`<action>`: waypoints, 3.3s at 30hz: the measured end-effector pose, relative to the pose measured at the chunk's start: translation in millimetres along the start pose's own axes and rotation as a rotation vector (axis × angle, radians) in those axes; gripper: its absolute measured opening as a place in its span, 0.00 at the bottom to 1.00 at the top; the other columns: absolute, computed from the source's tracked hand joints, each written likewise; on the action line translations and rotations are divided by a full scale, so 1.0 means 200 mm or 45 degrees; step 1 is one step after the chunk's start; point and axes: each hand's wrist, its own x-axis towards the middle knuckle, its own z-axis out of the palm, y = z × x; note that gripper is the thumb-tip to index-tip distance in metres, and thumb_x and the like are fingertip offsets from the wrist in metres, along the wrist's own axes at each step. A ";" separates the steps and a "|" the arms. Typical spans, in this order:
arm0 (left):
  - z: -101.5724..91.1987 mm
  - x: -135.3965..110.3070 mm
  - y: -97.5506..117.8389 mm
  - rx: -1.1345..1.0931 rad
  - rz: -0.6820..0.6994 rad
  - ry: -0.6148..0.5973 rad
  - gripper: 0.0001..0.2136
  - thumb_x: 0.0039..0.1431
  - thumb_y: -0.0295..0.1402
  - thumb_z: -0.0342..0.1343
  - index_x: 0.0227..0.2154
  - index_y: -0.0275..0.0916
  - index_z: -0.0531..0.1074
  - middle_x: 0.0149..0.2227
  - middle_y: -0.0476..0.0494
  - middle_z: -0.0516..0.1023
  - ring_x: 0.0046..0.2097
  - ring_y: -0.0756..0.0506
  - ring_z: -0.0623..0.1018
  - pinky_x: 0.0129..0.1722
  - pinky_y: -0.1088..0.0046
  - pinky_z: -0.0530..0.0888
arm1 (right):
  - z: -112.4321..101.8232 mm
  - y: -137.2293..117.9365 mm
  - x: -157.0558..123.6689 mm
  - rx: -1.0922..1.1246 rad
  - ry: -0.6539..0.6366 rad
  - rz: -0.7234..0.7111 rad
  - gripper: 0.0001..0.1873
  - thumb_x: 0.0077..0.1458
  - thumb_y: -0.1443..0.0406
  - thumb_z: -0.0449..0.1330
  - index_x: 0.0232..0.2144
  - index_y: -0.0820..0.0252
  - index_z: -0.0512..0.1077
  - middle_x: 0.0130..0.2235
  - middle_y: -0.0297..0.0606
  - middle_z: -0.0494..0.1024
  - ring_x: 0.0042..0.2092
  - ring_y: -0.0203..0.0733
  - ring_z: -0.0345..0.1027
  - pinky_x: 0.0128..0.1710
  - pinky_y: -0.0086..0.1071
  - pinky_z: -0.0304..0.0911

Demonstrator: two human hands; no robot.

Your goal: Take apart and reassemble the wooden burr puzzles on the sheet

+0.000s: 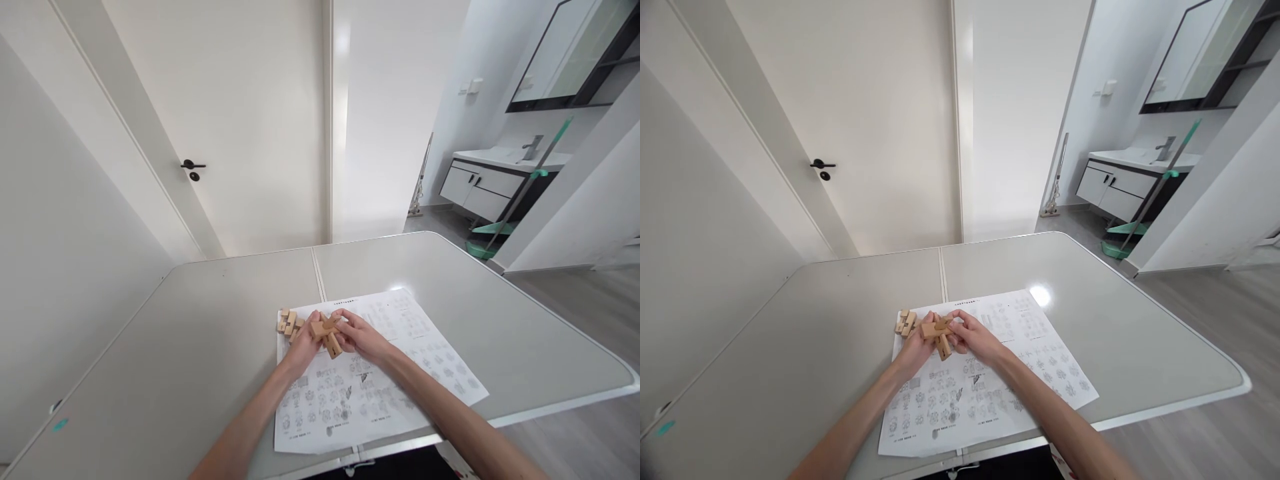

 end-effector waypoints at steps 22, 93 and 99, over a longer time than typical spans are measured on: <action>-0.01 -0.03 0.10 -0.098 -0.030 -0.207 0.15 0.66 0.45 0.57 0.34 0.38 0.76 0.36 0.45 0.71 0.35 0.49 0.71 0.35 0.76 0.72 | 0.03 -0.07 -0.05 -0.106 -0.361 0.020 0.17 0.65 0.54 0.62 0.36 0.53 0.57 0.25 0.23 0.69 0.18 0.25 0.42 0.19 0.25 0.39; -0.29 0.05 0.18 0.737 0.275 0.298 0.16 0.65 0.47 0.56 0.49 0.46 0.78 0.58 0.42 0.75 0.62 0.38 0.70 0.56 0.66 0.69 | -0.33 -0.09 0.01 0.271 0.980 -0.392 0.20 0.56 0.47 0.67 0.33 0.56 0.69 0.29 0.32 0.74 0.22 0.31 0.61 0.17 0.27 0.61; -0.45 0.02 0.24 1.447 0.405 0.101 0.22 0.53 0.39 0.64 0.52 0.45 0.75 0.50 0.41 0.77 0.48 0.39 0.75 0.55 0.60 0.70 | -0.03 -0.01 -0.01 -0.958 0.405 -0.385 0.17 0.58 0.52 0.67 0.43 0.56 0.72 0.42 0.40 0.77 0.38 0.42 0.70 0.39 0.38 0.69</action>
